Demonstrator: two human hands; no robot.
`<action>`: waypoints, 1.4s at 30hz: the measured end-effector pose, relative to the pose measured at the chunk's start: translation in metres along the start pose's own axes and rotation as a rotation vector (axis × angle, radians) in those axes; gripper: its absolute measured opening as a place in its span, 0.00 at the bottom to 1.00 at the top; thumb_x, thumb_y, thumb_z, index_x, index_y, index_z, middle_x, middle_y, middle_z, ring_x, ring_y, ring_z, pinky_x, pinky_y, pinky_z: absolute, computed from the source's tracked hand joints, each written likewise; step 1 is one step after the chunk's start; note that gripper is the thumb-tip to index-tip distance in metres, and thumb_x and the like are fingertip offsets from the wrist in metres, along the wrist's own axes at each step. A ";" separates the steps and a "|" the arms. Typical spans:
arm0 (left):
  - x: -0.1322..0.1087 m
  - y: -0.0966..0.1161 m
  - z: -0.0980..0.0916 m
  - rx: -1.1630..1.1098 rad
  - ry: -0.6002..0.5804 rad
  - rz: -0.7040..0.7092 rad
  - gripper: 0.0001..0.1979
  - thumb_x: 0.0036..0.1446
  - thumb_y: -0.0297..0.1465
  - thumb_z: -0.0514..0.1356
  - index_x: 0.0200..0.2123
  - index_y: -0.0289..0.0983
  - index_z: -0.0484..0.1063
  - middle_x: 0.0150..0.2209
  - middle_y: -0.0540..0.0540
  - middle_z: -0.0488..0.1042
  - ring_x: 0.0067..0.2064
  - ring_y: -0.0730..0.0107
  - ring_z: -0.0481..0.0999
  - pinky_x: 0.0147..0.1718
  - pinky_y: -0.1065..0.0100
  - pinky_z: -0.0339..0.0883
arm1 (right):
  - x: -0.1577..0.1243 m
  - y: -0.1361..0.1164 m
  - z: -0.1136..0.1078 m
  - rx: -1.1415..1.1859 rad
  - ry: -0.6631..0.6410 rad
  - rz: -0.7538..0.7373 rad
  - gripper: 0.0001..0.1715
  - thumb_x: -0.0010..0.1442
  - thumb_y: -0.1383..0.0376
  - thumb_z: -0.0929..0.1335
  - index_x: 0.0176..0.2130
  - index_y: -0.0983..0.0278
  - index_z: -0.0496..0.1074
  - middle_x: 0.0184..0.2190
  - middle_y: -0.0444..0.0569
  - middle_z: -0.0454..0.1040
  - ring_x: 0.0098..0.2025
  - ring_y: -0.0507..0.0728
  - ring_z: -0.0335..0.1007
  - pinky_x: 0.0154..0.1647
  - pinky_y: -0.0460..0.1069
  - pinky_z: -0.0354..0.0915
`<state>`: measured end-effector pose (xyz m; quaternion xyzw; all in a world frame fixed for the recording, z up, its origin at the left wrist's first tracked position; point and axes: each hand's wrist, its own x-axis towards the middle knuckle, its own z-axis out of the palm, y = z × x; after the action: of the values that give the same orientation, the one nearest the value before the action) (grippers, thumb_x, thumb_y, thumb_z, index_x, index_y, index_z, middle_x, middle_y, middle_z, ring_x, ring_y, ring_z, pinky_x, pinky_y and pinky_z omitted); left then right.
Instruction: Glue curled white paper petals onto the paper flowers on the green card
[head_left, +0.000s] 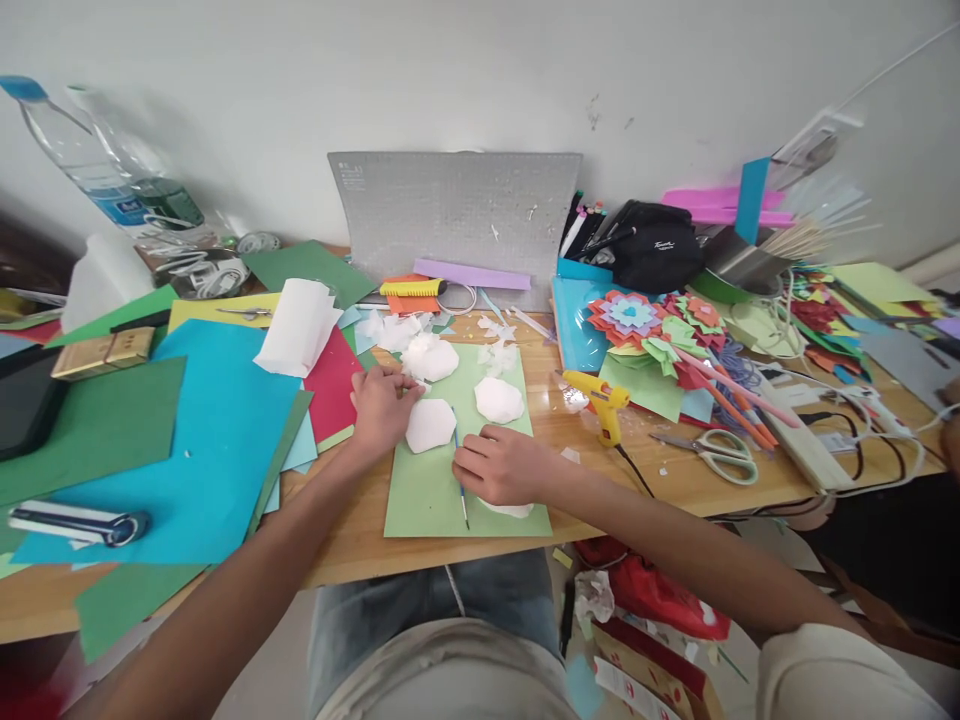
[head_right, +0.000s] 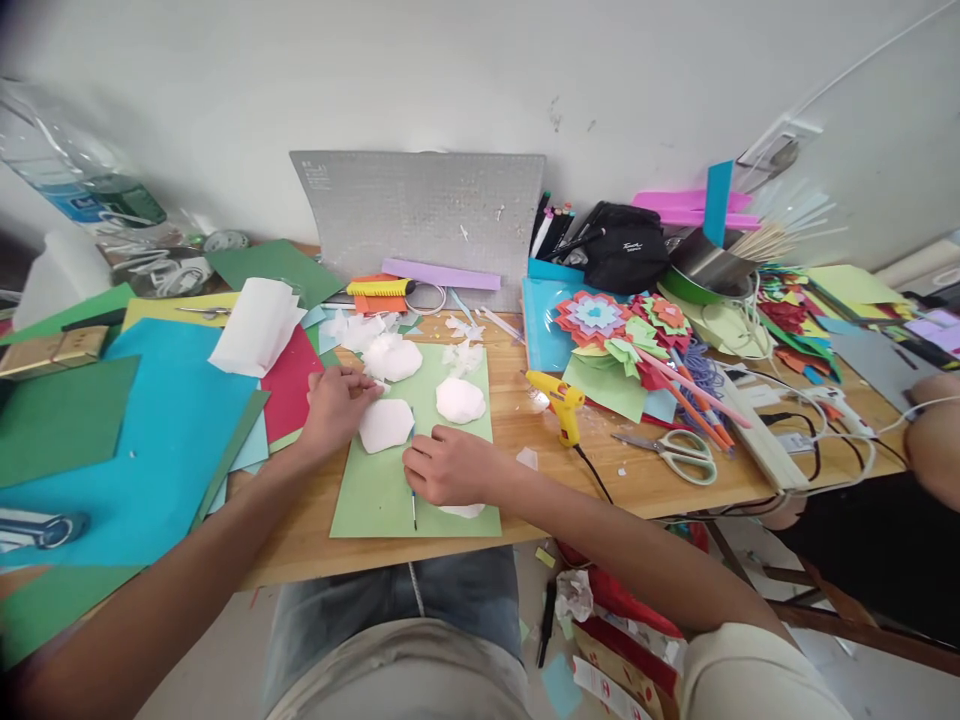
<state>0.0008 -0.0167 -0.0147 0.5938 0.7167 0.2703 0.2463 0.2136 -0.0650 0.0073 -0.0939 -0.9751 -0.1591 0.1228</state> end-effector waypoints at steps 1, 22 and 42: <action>0.000 0.000 0.001 0.001 0.006 0.000 0.09 0.56 0.38 0.62 0.32 0.40 0.79 0.49 0.43 0.72 0.55 0.50 0.61 0.53 0.52 0.57 | -0.004 0.001 -0.002 0.001 0.047 -0.009 0.10 0.65 0.71 0.64 0.31 0.65 0.70 0.26 0.46 0.70 0.29 0.52 0.62 0.27 0.49 0.53; 0.002 0.002 0.006 0.015 0.050 -0.027 0.10 0.60 0.38 0.58 0.34 0.40 0.77 0.49 0.43 0.73 0.54 0.48 0.62 0.49 0.53 0.58 | 0.029 0.009 0.032 0.504 0.674 0.867 0.08 0.61 0.70 0.64 0.38 0.61 0.72 0.33 0.48 0.79 0.35 0.54 0.75 0.37 0.49 0.71; 0.004 -0.002 0.010 0.068 0.073 -0.003 0.11 0.59 0.40 0.59 0.37 0.41 0.78 0.51 0.42 0.72 0.54 0.47 0.63 0.48 0.52 0.60 | 0.027 0.009 0.048 0.476 0.629 0.848 0.09 0.63 0.69 0.64 0.40 0.60 0.73 0.35 0.49 0.79 0.36 0.55 0.75 0.39 0.50 0.71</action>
<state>0.0056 -0.0121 -0.0231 0.5904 0.7349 0.2671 0.2001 0.1796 -0.0367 -0.0274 -0.3945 -0.7776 0.1073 0.4777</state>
